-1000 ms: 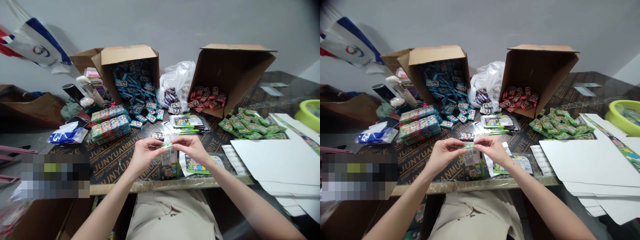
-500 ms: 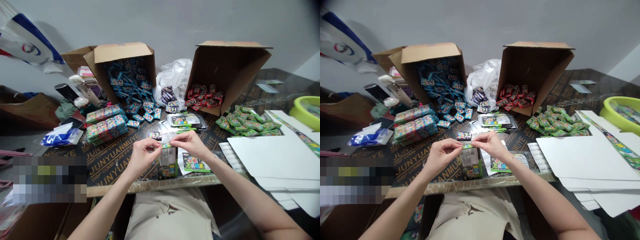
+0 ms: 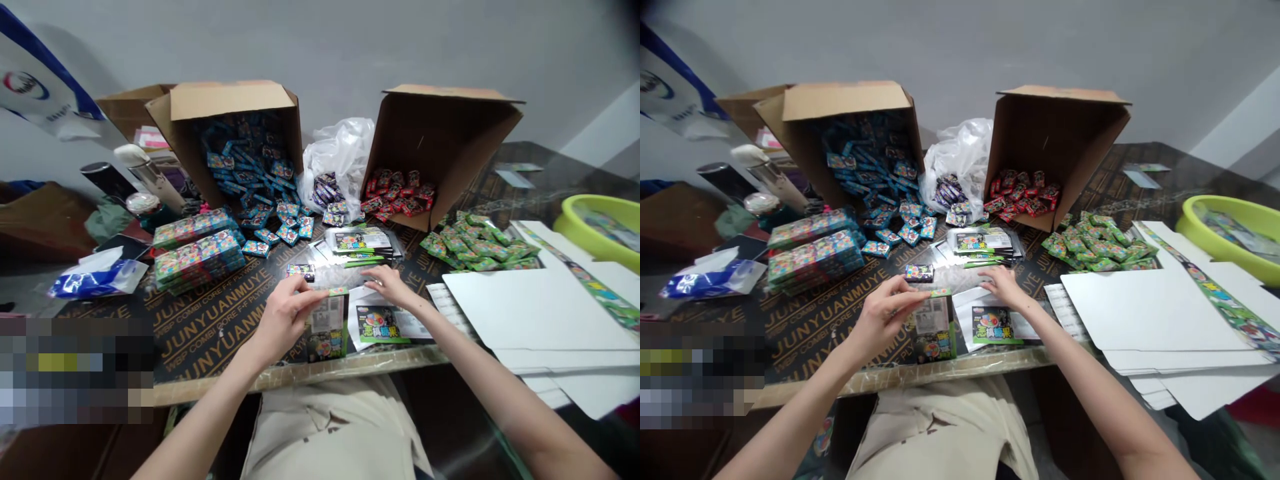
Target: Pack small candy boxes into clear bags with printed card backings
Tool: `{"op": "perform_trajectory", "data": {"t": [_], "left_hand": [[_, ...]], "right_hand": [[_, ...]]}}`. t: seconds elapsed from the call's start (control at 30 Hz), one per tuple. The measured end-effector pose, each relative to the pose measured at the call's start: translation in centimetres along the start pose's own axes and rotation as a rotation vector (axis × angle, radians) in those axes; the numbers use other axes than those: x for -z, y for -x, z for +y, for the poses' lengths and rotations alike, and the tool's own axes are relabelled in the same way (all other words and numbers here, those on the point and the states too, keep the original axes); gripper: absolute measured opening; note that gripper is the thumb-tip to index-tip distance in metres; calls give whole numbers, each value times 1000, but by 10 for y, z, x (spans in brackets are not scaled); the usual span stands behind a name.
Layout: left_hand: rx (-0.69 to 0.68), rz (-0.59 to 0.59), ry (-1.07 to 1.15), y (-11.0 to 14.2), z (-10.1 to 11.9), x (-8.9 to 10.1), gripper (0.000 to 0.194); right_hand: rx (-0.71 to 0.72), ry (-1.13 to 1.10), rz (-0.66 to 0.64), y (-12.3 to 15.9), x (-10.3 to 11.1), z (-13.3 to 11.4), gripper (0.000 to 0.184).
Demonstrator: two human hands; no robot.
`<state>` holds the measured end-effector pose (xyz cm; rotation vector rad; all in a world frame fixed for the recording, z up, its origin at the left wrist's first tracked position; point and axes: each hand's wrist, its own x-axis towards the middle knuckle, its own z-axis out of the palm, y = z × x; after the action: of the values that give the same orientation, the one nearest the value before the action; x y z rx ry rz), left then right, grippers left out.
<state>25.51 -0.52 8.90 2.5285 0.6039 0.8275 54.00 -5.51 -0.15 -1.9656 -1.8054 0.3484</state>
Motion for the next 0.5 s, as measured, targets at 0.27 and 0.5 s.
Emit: {"op": "perform_trajectory", "data": {"t": [0.27,0.5], "left_hand": [[-93,160,-137,9,-8,-15,29],[-84,117,-243,10,-5,-15,40]], "right_hand": [[92,97,9,7,-31,10,8],[176,137,23,9,-34,5,13]]}}
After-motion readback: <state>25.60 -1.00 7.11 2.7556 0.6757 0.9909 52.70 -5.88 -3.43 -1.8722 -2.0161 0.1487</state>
